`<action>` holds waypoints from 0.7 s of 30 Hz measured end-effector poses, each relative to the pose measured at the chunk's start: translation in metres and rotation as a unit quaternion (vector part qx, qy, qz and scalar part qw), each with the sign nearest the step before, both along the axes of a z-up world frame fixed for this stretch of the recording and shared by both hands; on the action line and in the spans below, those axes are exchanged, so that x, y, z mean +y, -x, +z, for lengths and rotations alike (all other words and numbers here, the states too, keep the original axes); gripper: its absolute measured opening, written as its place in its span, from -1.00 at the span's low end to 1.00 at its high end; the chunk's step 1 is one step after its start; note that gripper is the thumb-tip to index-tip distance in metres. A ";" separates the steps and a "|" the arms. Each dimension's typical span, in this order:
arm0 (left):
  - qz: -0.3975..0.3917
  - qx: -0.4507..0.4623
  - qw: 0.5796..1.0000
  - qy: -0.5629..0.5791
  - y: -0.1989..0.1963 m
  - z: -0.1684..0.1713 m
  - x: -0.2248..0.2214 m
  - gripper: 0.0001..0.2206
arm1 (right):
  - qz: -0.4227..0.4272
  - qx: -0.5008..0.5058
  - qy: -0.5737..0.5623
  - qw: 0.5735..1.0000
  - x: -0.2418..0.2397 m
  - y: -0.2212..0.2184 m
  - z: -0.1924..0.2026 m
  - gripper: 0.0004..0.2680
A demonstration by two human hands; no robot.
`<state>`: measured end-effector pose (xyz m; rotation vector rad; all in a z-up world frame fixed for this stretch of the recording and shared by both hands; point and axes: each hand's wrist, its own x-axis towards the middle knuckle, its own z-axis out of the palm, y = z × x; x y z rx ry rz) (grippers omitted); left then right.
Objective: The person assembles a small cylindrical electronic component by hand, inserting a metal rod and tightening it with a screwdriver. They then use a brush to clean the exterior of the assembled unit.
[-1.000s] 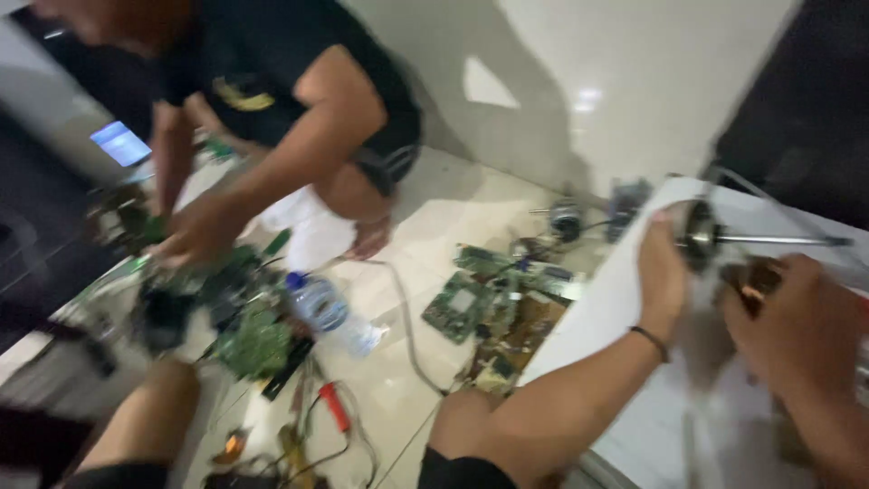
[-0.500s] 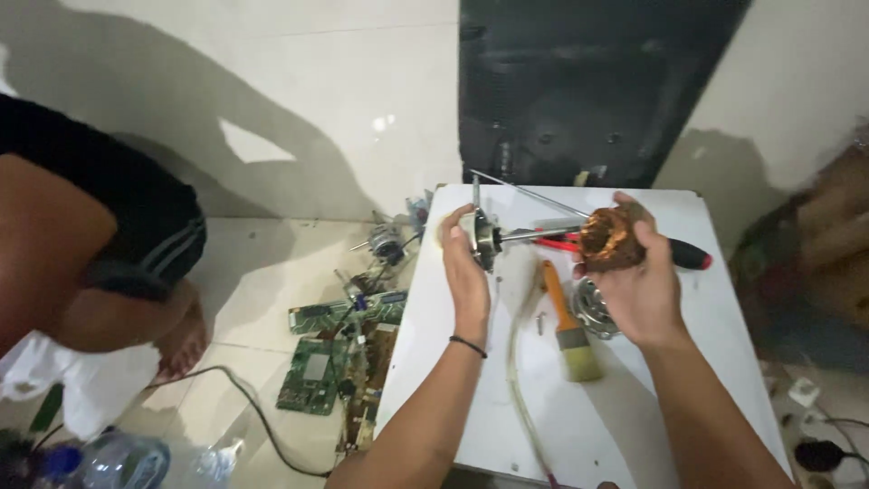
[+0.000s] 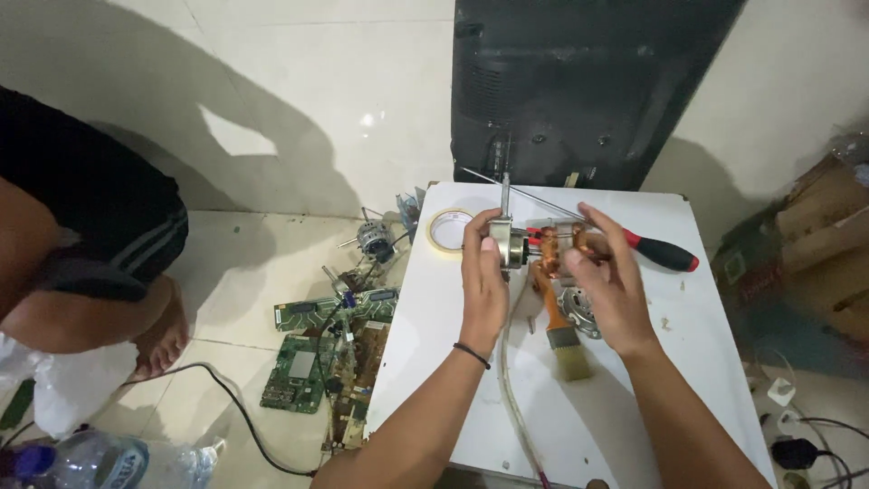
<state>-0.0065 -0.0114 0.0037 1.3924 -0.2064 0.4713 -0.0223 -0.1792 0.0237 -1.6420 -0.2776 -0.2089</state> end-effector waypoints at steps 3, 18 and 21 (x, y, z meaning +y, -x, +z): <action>-0.008 -0.012 1.000 -0.005 0.004 0.007 0.000 -0.61 | -0.002 -0.034 -0.061 0.998 0.008 0.004 0.009 -0.48; -0.021 -0.032 0.999 -0.033 0.001 0.003 0.008 -0.57 | 0.050 -0.003 0.027 0.998 0.006 0.001 0.015 -0.43; -0.017 -0.044 0.998 -0.038 0.002 0.005 0.010 -0.59 | -0.004 0.040 0.092 0.995 0.008 0.000 0.014 -0.44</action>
